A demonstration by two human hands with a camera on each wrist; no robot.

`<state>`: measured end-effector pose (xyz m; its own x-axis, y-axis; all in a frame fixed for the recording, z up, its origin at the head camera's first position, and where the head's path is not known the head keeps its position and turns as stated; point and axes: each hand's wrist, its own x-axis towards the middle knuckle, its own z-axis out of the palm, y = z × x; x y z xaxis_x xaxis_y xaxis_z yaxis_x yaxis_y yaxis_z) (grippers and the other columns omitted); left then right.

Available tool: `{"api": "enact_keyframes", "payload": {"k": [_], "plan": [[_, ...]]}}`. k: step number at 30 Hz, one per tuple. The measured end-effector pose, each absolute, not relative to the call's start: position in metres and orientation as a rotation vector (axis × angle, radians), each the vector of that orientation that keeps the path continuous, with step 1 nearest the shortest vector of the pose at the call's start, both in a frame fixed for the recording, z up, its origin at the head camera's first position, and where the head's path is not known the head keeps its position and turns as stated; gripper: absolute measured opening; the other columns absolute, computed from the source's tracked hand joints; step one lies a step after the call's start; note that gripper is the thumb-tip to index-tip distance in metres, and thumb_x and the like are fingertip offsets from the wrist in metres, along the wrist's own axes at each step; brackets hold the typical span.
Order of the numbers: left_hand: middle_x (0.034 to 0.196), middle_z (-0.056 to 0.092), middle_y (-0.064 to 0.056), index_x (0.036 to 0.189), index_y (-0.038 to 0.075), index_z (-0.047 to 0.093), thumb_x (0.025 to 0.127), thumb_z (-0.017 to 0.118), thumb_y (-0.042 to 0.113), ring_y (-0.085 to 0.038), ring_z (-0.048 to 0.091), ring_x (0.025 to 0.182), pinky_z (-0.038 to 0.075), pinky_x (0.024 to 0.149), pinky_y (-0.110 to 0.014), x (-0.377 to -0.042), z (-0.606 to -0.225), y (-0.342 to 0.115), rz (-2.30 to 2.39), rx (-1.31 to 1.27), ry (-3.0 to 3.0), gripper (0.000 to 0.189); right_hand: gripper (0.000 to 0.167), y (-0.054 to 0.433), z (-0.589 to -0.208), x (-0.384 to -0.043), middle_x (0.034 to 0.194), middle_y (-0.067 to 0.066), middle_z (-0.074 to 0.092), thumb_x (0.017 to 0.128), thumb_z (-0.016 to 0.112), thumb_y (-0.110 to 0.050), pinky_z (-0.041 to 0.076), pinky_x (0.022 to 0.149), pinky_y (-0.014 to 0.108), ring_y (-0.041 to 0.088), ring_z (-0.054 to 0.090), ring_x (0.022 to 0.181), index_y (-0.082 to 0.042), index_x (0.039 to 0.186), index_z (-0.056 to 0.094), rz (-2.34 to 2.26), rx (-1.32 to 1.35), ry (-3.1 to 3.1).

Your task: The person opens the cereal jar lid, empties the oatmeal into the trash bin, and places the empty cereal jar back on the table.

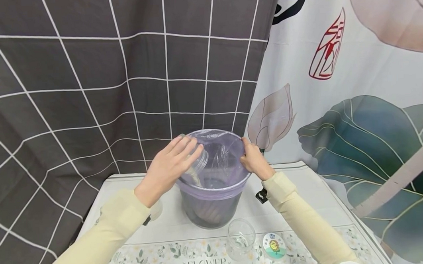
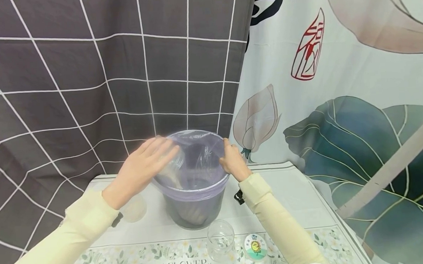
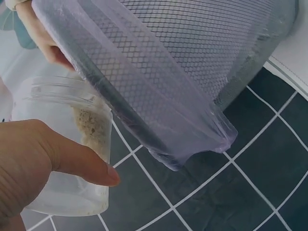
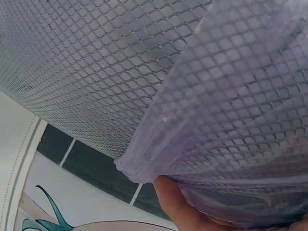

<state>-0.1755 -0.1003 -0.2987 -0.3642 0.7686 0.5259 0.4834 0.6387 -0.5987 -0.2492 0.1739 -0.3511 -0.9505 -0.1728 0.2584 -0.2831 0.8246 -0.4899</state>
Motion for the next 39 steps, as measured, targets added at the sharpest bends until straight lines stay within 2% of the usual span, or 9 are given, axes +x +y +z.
{"api": "enact_keyframes", "payload": {"k": [6, 15, 29, 39], "plan": [[0.127, 0.048, -0.01, 0.127, 0.009, 0.049, 0.06, 0.072, -0.006, -0.027, 0.041, 0.118, 0.029, 0.108, -0.035, -0.176, -0.3, -0.103, 0.464, -0.989, -2.036, 0.072, 0.065, 0.174, -0.352, -0.249, 0.111, 0.031, 0.055, 0.073, 0.046, 0.002, 0.049, 0.081, 0.05, 0.041, 0.052, 0.104, 0.003, 0.136, 0.032, 0.782, 0.347, -2.813], [0.129, 0.047, -0.01, 0.129, 0.01, 0.047, 0.054, 0.076, -0.007, -0.028, 0.04, 0.12, 0.027, 0.109, -0.036, -0.173, -0.299, -0.104, 0.52, -1.042, -2.073, 0.082, 0.065, 0.174, -0.352, -0.249, 0.109, 0.032, 0.055, 0.072, 0.045, 0.003, 0.05, 0.08, 0.05, 0.042, 0.054, 0.102, 0.004, 0.136, 0.032, 0.78, 0.352, -2.804], [0.128, 0.049, -0.007, 0.127, 0.015, 0.048, 0.059, 0.074, -0.004, -0.025, 0.041, 0.12, 0.026, 0.109, -0.035, -0.173, -0.295, -0.103, 0.577, -1.092, -2.034, 0.075, 0.064, 0.175, -0.353, -0.25, 0.108, 0.032, 0.056, 0.071, 0.045, 0.003, 0.05, 0.077, 0.05, 0.042, 0.054, 0.1, 0.004, 0.134, 0.034, 0.777, 0.356, -2.797], [0.128, 0.047, -0.007, 0.127, 0.014, 0.048, 0.062, 0.072, -0.003, -0.023, 0.04, 0.12, 0.023, 0.111, -0.034, -0.175, -0.288, -0.105, 0.618, -1.132, -1.992, 0.071, 0.065, 0.174, -0.353, -0.249, 0.108, 0.031, 0.056, 0.07, 0.046, 0.004, 0.051, 0.078, 0.049, 0.041, 0.056, 0.098, 0.004, 0.134, 0.035, 0.802, 0.353, -2.781]]}}
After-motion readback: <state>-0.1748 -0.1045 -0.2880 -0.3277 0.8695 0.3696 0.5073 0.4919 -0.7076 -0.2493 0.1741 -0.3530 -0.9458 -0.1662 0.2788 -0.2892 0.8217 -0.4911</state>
